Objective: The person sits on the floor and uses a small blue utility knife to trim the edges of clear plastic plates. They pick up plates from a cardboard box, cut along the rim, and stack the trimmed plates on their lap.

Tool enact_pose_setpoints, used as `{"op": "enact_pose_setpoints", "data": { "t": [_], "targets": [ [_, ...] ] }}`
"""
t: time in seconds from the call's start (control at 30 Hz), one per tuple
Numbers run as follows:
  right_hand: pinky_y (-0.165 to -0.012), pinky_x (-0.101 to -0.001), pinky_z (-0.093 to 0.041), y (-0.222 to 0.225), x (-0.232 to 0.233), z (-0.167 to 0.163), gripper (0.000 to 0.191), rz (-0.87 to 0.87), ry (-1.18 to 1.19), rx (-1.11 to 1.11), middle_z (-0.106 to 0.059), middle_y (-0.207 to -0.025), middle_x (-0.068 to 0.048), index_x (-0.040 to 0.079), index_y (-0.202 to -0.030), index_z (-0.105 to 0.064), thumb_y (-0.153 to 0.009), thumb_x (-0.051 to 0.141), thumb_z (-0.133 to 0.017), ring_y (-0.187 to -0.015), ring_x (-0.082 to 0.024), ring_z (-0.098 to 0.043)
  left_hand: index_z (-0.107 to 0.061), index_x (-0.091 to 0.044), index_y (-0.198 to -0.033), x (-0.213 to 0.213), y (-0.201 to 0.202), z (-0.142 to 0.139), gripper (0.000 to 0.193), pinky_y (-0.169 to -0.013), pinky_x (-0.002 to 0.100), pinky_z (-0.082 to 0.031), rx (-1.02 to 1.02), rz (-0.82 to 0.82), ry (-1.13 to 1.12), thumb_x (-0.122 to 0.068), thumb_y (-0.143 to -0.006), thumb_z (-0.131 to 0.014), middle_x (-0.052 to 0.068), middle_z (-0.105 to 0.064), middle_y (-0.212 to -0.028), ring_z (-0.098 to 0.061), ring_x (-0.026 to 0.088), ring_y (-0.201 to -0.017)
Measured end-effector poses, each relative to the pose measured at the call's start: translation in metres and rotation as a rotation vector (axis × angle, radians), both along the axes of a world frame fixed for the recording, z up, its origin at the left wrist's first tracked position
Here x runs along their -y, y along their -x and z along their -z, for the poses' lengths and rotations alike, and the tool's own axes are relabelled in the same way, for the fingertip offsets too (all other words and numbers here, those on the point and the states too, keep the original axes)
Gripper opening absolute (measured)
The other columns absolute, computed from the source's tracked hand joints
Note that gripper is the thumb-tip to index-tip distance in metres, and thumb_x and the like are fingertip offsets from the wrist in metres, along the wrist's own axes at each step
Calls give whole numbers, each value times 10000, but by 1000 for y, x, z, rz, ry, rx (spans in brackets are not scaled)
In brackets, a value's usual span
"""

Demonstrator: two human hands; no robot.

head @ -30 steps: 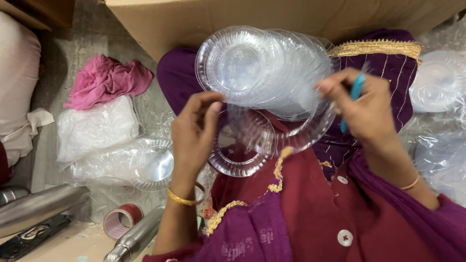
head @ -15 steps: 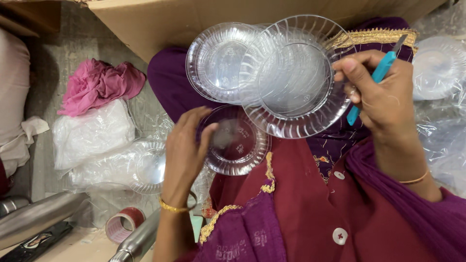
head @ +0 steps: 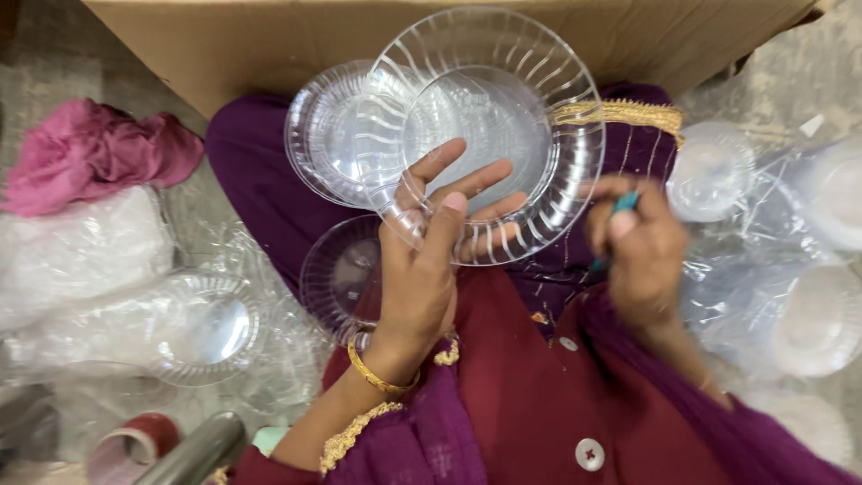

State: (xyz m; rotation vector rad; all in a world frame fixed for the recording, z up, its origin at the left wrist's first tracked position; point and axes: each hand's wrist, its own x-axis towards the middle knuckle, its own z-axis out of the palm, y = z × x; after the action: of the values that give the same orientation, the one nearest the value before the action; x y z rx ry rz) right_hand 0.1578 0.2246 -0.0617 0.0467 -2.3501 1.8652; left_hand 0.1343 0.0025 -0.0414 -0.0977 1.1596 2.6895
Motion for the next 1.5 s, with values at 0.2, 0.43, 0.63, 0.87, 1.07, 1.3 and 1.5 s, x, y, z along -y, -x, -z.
{"op": "enact_pose_setpoints", "data": {
  "t": [0.2,0.43,0.63,0.87,1.07,1.3,1.5],
  "targets": [
    [-609,-140,-379,-16,-1,23,830,-38,26,-86,-499,-830,49,42,-1176,-464,-750,646,-843,-695,-5,-462,-304,76,-1527,-29,-5,-6,514,-929,388,-633,-20,11,-79,-117,-1083,-476,346,-581,-1385,-686,386,-1172],
    [-871,-230,-572,-9,0,8,1011,3,74,-59,-644,-1156,-34,0,-1305,-435,-688,670,-873,-1017,-90,-653,-273,79,-1534,-38,-7,-8,533,-933,388,-641,-31,41,-65,-137,-1086,-467,346,-579,-1394,-692,382,-1173],
    [-805,-238,-596,-10,1,10,1013,108,-339,-186,-708,-1055,-26,-42,-1328,-532,-790,802,-687,-907,-97,-709,-282,82,-1527,-46,-10,-6,517,-912,372,-646,-36,2,-93,-135,-1097,-469,334,-577,-1390,-695,370,-1156],
    [-722,-264,-568,-11,4,18,1032,171,-351,-172,-679,-938,-36,-40,-1297,-526,-792,855,-619,-797,-122,-677,-291,73,-1531,-53,-12,3,530,-905,364,-643,-18,-29,-151,-157,-1100,-497,333,-578,-1394,-699,352,-1145],
    [-719,-296,-555,-11,13,22,856,143,-432,-187,-699,-932,-45,0,-1184,-593,-969,819,-465,-818,-155,-729,-286,40,-1544,-62,-10,7,534,-969,373,-636,-22,-90,-184,-181,-1106,-496,326,-563,-1427,-682,355,-1191],
    [-712,-306,-544,-7,12,18,847,164,-460,-252,-680,-944,-106,-38,-1236,-543,-1026,778,-450,-800,-203,-712,-288,-4,-1550,-68,-9,5,501,-1003,397,-601,-2,-100,-221,-162,-1112,-474,313,-531,-1467,-641,367,-1255],
    [-735,-293,-560,-6,26,17,798,161,-455,-231,-710,-966,-93,-16,-1246,-572,-1080,750,-422,-856,-182,-756,-273,-28,-1544,-74,-8,3,488,-1003,424,-599,37,-129,-240,-156,-1103,-440,297,-514,-1472,-628,366,-1267]
  ]
}}
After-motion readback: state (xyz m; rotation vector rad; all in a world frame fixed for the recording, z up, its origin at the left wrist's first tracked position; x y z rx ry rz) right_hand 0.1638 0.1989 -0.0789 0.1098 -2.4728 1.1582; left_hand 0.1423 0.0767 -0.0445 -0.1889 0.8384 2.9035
